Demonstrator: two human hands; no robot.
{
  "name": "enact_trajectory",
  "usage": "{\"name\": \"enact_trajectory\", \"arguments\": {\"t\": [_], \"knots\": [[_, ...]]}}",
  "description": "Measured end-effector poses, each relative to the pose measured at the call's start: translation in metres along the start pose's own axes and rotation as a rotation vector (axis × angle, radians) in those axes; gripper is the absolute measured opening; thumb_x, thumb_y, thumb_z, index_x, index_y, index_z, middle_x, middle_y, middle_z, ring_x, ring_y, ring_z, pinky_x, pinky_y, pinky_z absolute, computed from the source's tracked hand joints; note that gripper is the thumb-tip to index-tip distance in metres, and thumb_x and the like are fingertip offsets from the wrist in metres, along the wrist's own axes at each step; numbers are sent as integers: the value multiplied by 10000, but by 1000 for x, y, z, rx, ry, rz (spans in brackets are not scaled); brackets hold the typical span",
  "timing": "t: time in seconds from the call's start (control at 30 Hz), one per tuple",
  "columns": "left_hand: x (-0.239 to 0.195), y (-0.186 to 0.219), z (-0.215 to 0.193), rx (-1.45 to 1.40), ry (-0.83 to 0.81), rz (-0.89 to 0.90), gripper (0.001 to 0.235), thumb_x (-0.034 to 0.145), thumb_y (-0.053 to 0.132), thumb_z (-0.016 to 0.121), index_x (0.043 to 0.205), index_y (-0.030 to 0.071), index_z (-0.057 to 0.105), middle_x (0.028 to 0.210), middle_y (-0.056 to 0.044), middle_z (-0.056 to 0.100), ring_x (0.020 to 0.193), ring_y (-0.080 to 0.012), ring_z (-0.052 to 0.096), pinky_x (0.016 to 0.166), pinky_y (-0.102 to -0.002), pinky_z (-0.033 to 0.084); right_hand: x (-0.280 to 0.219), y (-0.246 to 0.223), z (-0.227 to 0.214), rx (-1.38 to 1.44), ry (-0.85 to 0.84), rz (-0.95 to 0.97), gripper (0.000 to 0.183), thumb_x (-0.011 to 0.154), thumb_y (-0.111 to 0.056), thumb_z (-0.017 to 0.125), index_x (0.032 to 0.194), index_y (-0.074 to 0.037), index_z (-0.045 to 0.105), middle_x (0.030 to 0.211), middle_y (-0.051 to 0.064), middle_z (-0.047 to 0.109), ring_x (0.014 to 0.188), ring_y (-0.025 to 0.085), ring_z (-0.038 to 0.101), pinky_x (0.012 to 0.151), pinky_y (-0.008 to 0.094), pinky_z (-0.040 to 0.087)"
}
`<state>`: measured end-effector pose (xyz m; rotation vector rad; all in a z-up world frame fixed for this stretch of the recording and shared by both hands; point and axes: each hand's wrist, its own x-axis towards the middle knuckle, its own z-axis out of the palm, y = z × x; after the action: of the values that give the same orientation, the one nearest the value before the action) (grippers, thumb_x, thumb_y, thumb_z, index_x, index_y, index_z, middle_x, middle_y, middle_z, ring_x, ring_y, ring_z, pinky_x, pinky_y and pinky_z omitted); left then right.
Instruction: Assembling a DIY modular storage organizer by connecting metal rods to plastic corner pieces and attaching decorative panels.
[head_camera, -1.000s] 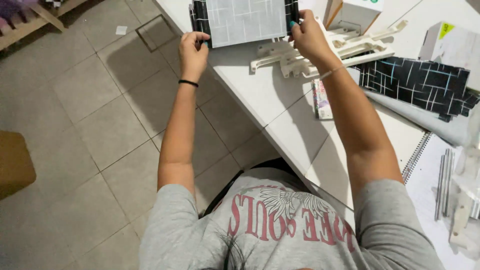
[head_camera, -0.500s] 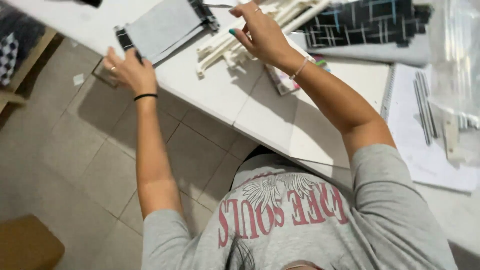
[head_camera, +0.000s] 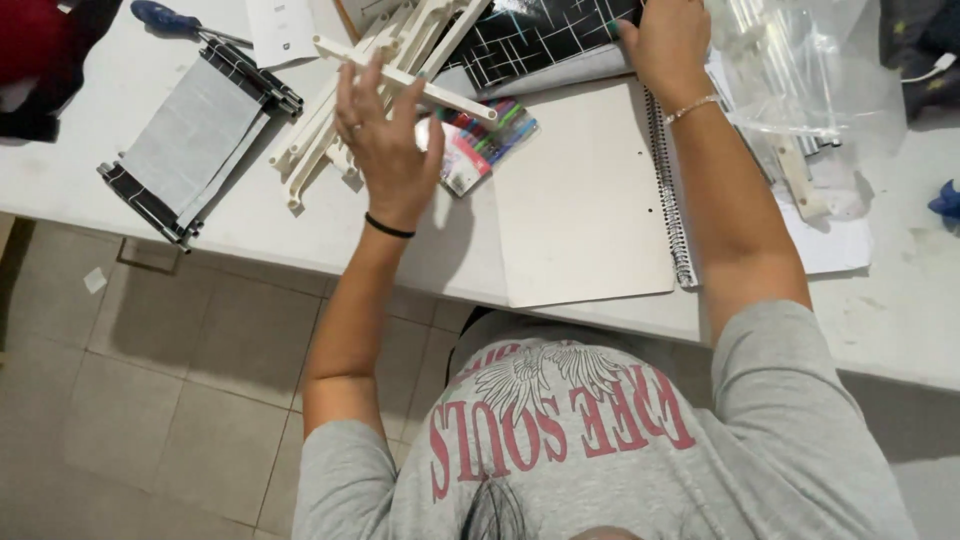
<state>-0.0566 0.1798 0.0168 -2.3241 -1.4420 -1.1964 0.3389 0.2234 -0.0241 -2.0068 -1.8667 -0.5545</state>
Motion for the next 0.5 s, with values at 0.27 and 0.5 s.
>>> {"name": "enact_trajectory", "arguments": {"t": [0.27, 0.5], "knots": [[-18, 66, 1, -178, -71, 168, 282, 916, 152, 758, 1196, 167, 723, 1509, -115, 457, 1463, -402, 297, 1181, -633, 255, -3, 18, 11, 267, 115, 107, 161, 902, -49, 796, 998, -18, 671, 949, 192, 726, 826, 440, 675, 685, 526, 499], [-23, 75, 11, -256, -134, 177, 267, 896, 98, 742, 1156, 147, 706, 1472, -133, 495, 1464, -390, 280, 1132, -590, 304, -30, 55, 9, 159, 183, 4, 207, 1022, -71, 631, 828, -104, 566, 744, 48, 584, 638, 251, 551, 519, 407, 385]]}}
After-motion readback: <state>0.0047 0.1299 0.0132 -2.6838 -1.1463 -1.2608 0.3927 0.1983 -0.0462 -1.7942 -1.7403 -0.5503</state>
